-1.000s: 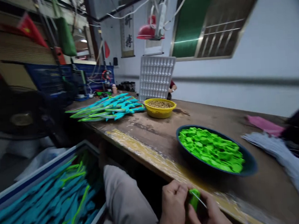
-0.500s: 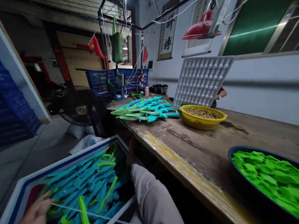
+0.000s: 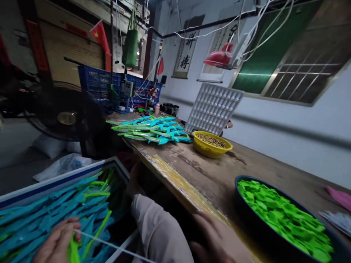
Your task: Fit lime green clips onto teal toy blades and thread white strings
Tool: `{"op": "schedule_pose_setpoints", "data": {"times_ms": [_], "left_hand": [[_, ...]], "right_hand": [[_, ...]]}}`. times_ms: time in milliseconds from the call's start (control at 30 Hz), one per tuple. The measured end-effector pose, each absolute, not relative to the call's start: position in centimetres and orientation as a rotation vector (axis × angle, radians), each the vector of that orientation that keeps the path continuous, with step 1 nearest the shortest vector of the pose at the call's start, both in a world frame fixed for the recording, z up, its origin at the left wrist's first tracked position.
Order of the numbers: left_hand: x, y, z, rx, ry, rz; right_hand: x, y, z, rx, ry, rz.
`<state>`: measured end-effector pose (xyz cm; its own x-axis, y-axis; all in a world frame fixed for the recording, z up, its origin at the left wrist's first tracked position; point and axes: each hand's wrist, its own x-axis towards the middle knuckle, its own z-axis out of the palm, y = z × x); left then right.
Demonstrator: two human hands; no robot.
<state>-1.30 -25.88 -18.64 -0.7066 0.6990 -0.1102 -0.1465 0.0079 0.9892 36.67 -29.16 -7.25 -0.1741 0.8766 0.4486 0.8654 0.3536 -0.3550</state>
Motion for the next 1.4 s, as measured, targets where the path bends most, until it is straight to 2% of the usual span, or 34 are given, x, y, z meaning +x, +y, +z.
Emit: {"op": "schedule_pose_setpoints", "data": {"times_ms": [67,133,200,267,333,467,567,700,967,1100,1400], "left_hand": [[0.9,-26.7,-15.7,0.742,1.612,1.752],[2.7,-27.7,-13.4,0.886,1.558,1.775],[3.5,-28.6,-12.3,0.966,1.539,1.809],[3.4,-29.2,-11.9,0.989,1.534,1.869],[3.0,-29.7,-12.1,0.985,1.525,1.915],[2.7,-30.2,-12.6,0.933,1.411,1.916],[2.8,-30.1,-12.6,0.701,1.126,2.0],[2.0,-30.2,-12.2,0.373,0.789,2.047],[0.7,-31.5,-12.9,0.509,0.18,1.974],[0.6,-31.5,-13.5,0.536,0.018,1.956],[0.7,-31.8,-13.2,0.559,0.011,1.94]], "right_hand": [[29.2,-27.3,-6.8,-1.142,-2.218,0.561],[22.3,-25.8,-6.5,-1.034,-1.952,1.295],[17.6,-25.2,-6.5,-1.052,-1.61,1.793],[15.5,-25.2,-6.7,-1.102,-1.442,1.986],[15.2,-25.4,-7.0,-1.128,-1.378,2.034],[15.6,-25.6,-6.9,-1.187,-1.223,2.045],[15.2,-25.2,-6.7,-1.198,-1.291,1.916],[14.6,-24.6,-5.8,-0.991,-1.624,1.653],[13.1,-26.3,-4.1,-0.531,-2.214,0.948],[12.6,-26.8,-3.9,-0.434,-2.228,0.98],[12.0,-27.2,-4.3,-0.446,-2.263,1.007]]}}
